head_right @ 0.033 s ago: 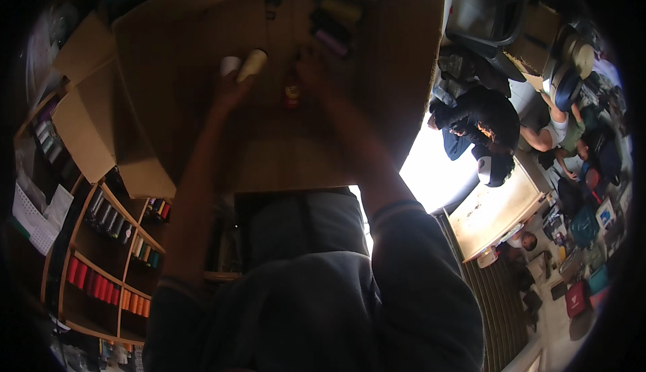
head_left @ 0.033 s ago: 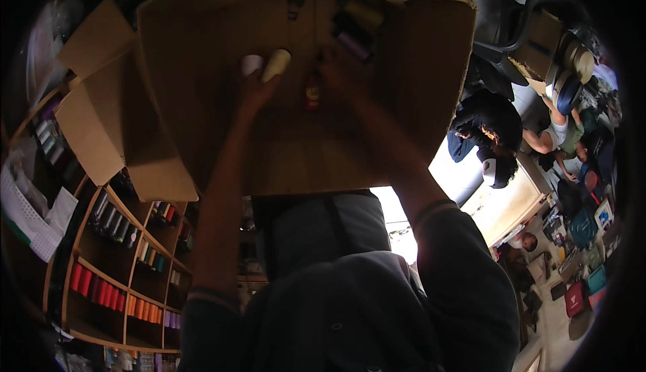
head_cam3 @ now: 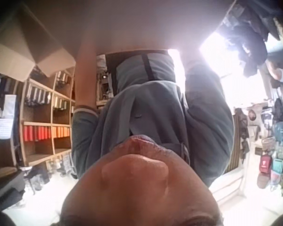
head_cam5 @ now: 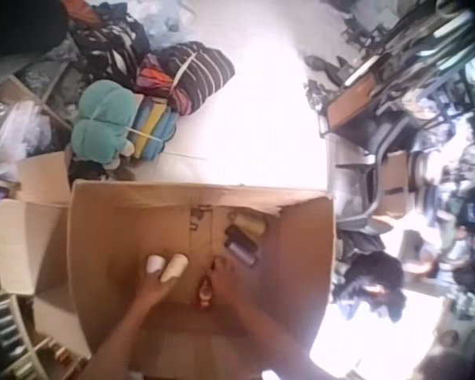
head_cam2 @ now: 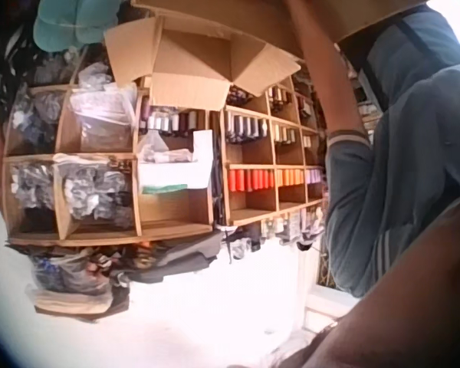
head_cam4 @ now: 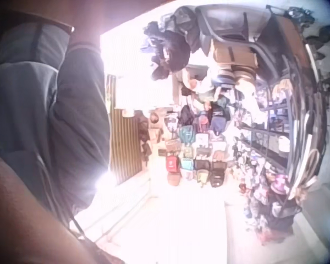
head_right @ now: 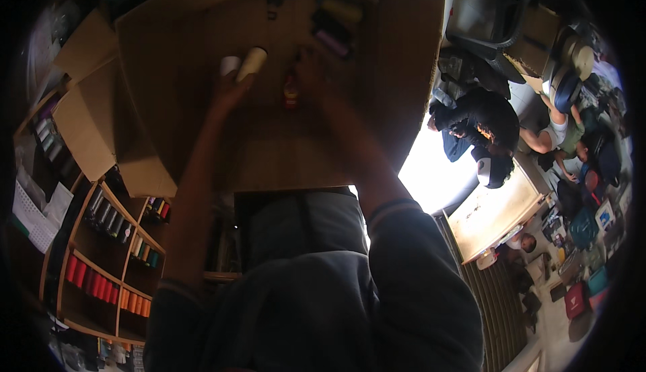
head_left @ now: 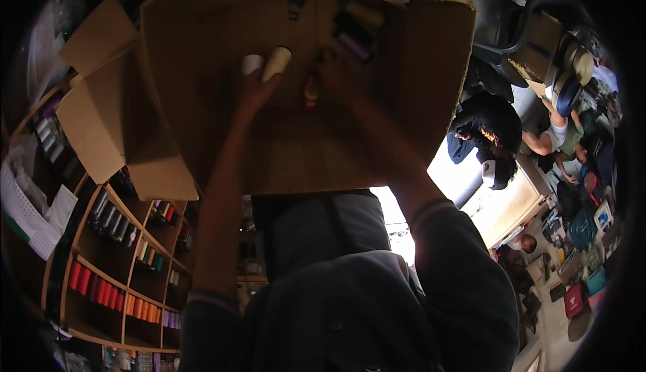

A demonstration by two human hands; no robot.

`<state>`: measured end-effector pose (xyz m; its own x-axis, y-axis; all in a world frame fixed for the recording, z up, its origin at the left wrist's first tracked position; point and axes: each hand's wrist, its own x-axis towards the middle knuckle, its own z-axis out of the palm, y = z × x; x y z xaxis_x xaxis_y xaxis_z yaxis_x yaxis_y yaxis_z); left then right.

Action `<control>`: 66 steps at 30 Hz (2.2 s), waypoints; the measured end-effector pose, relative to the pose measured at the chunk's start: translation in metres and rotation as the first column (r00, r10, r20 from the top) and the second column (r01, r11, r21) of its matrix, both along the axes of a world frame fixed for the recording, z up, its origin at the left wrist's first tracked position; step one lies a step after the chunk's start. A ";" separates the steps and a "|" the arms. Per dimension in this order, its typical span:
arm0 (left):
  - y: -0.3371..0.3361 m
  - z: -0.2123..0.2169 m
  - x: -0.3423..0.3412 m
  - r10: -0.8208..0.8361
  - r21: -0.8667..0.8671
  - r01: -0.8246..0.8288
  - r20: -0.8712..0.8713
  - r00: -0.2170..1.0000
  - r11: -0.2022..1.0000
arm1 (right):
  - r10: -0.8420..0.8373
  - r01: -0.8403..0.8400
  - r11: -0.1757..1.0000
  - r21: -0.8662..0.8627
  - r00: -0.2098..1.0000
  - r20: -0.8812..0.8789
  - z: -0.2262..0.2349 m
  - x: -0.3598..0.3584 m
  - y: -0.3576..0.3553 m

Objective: The person takes thread spools out of cardboard boxes and places them onto shelves, organizing them by color.

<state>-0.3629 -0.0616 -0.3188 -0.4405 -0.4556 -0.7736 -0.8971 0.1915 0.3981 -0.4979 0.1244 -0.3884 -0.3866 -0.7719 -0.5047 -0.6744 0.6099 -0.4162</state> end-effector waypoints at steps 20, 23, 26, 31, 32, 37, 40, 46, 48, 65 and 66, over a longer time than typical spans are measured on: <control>0.024 0.210 0.020 0.582 0.339 -0.498 -0.219 0.783 0.798 | -0.178 0.257 0.935 0.246 0.937 -0.300 0.011 0.050 -0.035; 0.030 0.208 0.027 0.638 0.366 -0.542 -0.234 0.733 0.756 | -0.224 0.231 0.965 0.126 0.972 -0.074 0.023 0.029 -0.028; 0.034 0.199 0.033 0.676 0.402 -0.569 -0.201 0.709 0.717 | -0.233 0.232 0.966 0.114 0.973 -0.008 0.040 0.008 -0.027; 0.039 0.184 0.030 0.669 0.412 -0.568 -0.157 0.727 0.713 | -0.129 0.127 0.988 0.088 0.991 0.017 0.054 -0.030 -0.013; 0.039 0.178 0.029 0.655 0.438 -0.550 -0.132 0.744 0.712 | -0.108 0.106 0.991 0.080 0.994 0.027 0.055 -0.037 -0.009; 0.033 0.159 0.017 0.864 0.722 -0.613 0.043 0.502 0.321 | -0.282 0.342 0.939 0.028 0.723 0.631 0.099 -0.062 -0.008; 0.029 0.166 0.013 0.905 0.861 -0.460 0.001 0.426 0.216 | -0.284 0.518 0.853 0.062 0.361 0.888 0.148 -0.056 -0.017; 0.044 0.193 0.020 0.968 0.929 -0.336 -0.074 0.240 0.154 | -0.095 0.606 0.763 0.224 -0.238 0.967 0.226 -0.032 -0.022; 0.046 0.207 0.032 0.958 0.948 -0.247 -0.137 0.250 0.200 | -0.122 0.557 0.786 0.268 -0.285 0.951 0.243 -0.028 -0.024; 0.123 0.300 0.326 0.836 0.884 -0.242 -0.460 -0.299 0.400 | -0.053 0.107 0.992 0.062 -0.087 0.995 0.356 0.253 -0.116; 0.140 0.296 0.348 0.814 0.876 -0.290 -0.470 -0.340 0.385 | -0.061 0.081 0.995 0.066 -0.061 0.996 0.351 0.276 -0.110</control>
